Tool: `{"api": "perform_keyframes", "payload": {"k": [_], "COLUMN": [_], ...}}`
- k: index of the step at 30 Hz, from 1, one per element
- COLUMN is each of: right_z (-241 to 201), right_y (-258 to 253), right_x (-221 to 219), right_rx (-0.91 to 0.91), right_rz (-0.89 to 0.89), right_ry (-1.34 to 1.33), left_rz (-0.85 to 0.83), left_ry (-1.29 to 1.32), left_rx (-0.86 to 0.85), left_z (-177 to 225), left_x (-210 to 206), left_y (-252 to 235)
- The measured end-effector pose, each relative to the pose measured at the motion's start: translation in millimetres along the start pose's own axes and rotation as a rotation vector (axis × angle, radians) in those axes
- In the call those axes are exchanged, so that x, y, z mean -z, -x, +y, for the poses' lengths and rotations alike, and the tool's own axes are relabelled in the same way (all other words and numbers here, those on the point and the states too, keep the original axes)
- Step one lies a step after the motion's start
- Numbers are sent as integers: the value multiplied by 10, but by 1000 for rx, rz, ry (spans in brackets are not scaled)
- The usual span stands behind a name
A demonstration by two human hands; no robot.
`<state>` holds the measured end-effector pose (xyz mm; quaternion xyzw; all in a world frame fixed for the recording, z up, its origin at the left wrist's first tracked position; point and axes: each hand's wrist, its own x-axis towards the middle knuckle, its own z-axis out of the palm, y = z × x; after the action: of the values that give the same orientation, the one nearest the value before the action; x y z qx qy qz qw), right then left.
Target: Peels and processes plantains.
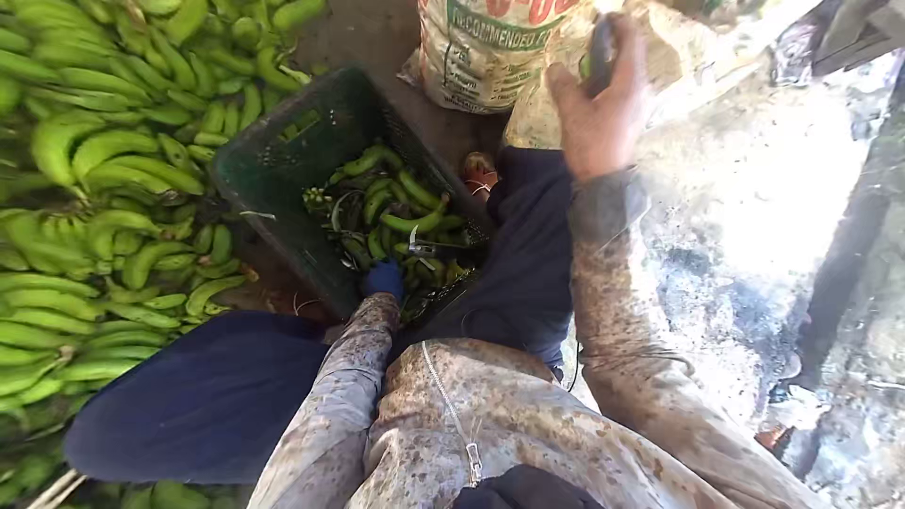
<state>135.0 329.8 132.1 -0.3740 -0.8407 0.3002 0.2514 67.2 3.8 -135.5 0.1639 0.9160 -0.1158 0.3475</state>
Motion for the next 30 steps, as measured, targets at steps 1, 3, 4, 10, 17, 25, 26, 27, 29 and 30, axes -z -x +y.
{"api": "perform_keyframes", "payload": {"k": [1, 3, 4, 10, 17, 25, 26, 27, 29, 30], "right_z": [-39, -105, -123, -336, -629, -657, -610, -580, -577, -582], "right_y": [208, 548, 726, 1379, 1855, 2531, 2559, 2579, 2599, 2615], "right_x": [-144, -494, -690, -1280, -1486, -1549, -1539, -1537, -1524, -1513], "right_rx": [21, 0, -48, -401, -223, 247, 272, 295, 344, 364], "right_rz": [-58, -211, -307, -801, -732, -994, -995, -989, -987, -987], "right_ry": [-99, -300, -378, -456, -811, -483, -460, -429, -367, -348], "left_rz": [-14, -7, 15, 229, 149, 365, 411, 452, 506, 522], "left_ry": [113, 408, 559, 1265, 2150, 2649, 2636, 2617, 2599, 2585], "left_rx": [-16, -47, -56, -431, -743, -445, -445, -438, -428, -419], "left_z": [-4, -142, -264, -695, -873, -1063, -1130, -1181, -1232, -1232], "left_x": [124, 366, 451, 996, 860, 872, 906, 941, 1008, 1034], "left_y": [75, 172, 238, 961, 1196, 909, 928, 953, 976, 989]}}
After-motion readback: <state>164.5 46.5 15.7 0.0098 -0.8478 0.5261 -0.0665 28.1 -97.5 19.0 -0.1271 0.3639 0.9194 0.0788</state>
